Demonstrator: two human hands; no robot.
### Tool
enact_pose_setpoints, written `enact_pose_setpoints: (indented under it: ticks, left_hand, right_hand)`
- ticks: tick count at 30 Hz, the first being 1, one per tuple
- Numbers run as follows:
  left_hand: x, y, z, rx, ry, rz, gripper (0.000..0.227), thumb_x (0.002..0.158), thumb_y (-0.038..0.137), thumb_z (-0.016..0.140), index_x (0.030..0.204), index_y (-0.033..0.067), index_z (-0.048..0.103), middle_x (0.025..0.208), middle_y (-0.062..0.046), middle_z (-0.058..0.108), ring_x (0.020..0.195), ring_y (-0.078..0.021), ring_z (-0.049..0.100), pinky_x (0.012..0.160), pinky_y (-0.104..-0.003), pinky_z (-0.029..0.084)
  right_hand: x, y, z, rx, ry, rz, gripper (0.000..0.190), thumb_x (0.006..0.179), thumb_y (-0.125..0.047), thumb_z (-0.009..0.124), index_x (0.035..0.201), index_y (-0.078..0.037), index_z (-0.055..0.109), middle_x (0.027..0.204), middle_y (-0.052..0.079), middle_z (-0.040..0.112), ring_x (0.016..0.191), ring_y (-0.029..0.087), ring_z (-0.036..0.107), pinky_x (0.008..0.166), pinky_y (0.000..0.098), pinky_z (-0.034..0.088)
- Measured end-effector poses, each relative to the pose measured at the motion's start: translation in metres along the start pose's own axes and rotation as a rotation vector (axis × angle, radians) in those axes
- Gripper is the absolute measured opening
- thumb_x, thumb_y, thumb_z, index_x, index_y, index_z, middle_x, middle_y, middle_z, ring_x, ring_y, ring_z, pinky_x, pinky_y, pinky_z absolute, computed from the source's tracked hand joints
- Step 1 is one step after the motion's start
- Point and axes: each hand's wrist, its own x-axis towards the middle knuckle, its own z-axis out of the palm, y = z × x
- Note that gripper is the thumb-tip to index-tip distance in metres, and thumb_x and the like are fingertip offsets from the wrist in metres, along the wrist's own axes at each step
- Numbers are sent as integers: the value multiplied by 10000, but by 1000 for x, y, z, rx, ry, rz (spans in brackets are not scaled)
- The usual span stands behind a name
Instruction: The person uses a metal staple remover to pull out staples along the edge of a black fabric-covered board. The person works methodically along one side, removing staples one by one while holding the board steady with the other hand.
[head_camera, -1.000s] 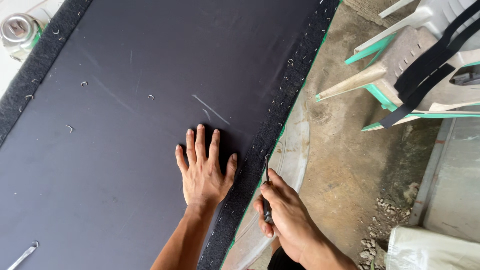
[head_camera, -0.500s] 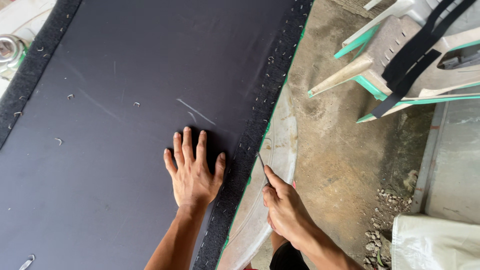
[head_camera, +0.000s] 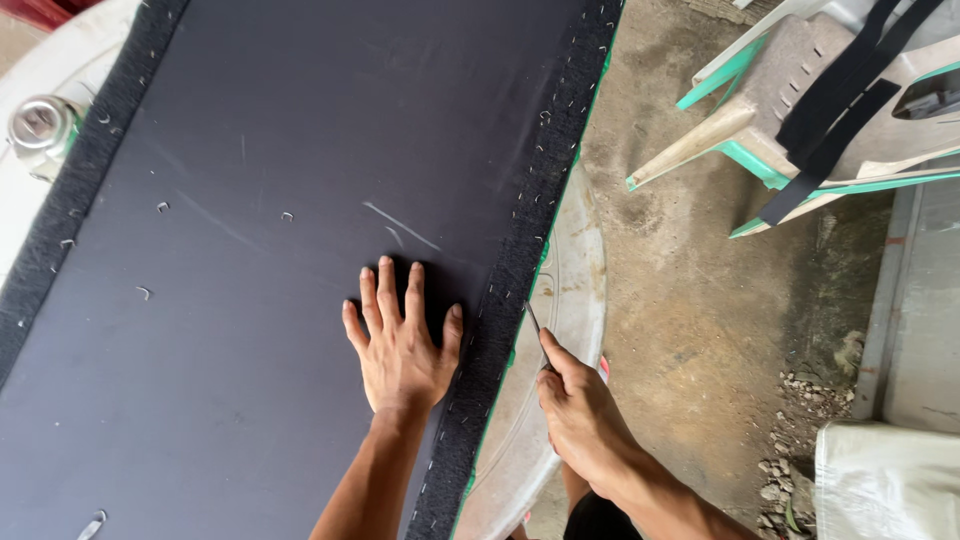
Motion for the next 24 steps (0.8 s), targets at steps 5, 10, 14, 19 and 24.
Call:
enact_pose_setpoints:
  ticks: [5, 10, 14, 19, 24]
  left_hand:
    - [-1, 2, 2, -4, 28, 22, 682, 973, 538, 446, 1512, 120, 433, 1624, -199, 271, 1528, -369, 151, 1194, -611, 89]
    - [0, -1, 0, -25, 41, 19, 678, 972, 532, 462, 1507, 116, 444, 1620, -199, 289, 1528, -369, 167, 1192, -622, 101]
    - [0, -1, 1, -43, 57, 23, 686, 964, 534, 476, 1504, 113, 446, 1620, -195, 295, 1527, -368, 177, 1192, -624, 108]
    - [-1, -1, 0, -44, 57, 20, 684, 969, 532, 481, 1509, 113, 445, 1620, -194, 296, 1526, -367, 180, 1192, -627, 104]
    - [-2, 2, -1, -36, 59, 17, 678, 976, 526, 464, 1517, 118, 442, 1631, -193, 288, 1536, -367, 169, 1202, -614, 98]
  right_hand:
    - [4, 0, -4, -211, 25, -137, 634, 1013, -140, 465, 1612, -157, 257, 758, -4, 541, 566, 40, 473, 501, 221, 468]
    - [-2, -14, -8, -376, 40, 17, 619, 1026, -183, 417, 1618, -222, 239, 778, 12, 586, 528, 78, 478, 457, 270, 448]
    - [-7, -14, -3, -564, 68, 75, 627, 1074, -289, 423, 1653, -278, 182, 773, 60, 599, 516, 104, 445, 438, 286, 397]
    - [-4, -3, 12, -795, 53, -26, 784, 1042, -265, 431, 1661, -180, -43, 1428, 104, 528, 499, 87, 519, 390, 248, 463]
    - [5, -3, 13, -550, 32, -152, 747, 1034, -260, 460, 1617, -68, 34, 1161, 261, 609, 547, 120, 512, 419, 283, 484]
